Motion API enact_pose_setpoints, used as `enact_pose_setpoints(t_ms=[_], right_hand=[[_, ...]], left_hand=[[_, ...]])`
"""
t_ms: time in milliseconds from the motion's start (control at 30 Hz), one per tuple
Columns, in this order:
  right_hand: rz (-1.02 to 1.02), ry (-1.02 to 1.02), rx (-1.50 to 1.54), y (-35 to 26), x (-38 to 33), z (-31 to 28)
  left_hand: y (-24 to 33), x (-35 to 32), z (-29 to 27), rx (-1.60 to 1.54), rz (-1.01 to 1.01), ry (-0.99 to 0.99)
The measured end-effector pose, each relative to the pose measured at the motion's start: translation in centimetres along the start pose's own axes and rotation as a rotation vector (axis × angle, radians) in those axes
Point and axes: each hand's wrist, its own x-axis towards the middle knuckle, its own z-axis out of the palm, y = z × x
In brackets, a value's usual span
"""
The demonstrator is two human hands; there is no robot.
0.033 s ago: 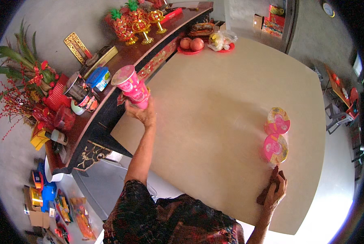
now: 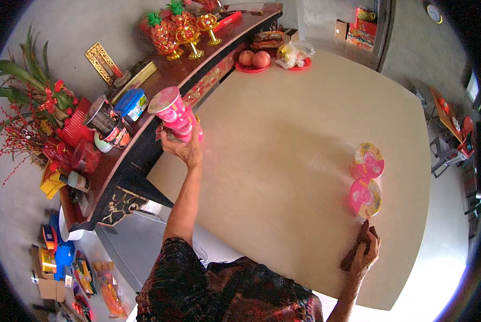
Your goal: The person wipes the exterior of several small pink and black cylindrical containers with a dark cloth. They handle the containers one by one, rotating them to clean all sides, and place the cleaned items onto a clear plastic tray on the table.
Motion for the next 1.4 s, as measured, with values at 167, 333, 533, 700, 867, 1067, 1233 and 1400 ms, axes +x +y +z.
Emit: enact_pose_setpoints(t_ms=[167,333,533,700,867,1067,1233,1400], right_hand=[[-0.023,0.006,0.013,0.5,-0.2,0.3],[-0.023,0.031,-0.032,1.2,-0.3,0.2],[0.016,0.038,-0.054,-1.2,0.0,0.1],[0.07,0.013,0.017,-1.3,0.0,-0.3],[0.216,0.044,0.405,0.8,0.0,-1.2],[0.01,0.036,0.31,-4.6,-1.6,-5.3],[-0.271,-0.28,-0.329,-8.9,-3.7,-7.1],[-0.195,-0.159,-0.411,-4.8,-2.4,-8.1]], left_hand=[[4.2,5.5,-0.3,-0.002,0.044,-0.005],[3.0,8.3,0.7,-0.005,0.022,-0.009],[9.3,3.2,-0.7,-0.589,0.222,-0.151],[13.4,-8.1,-5.2,-0.719,-0.072,-0.794],[17.1,-21.0,-9.4,-0.984,-0.346,-1.484],[22.5,-28.1,-10.5,-0.866,-0.258,-1.76],[22.7,-33.6,-9.8,-1.099,-0.504,-1.801],[24.7,-33.8,-10.0,-0.996,-0.108,-1.715]])
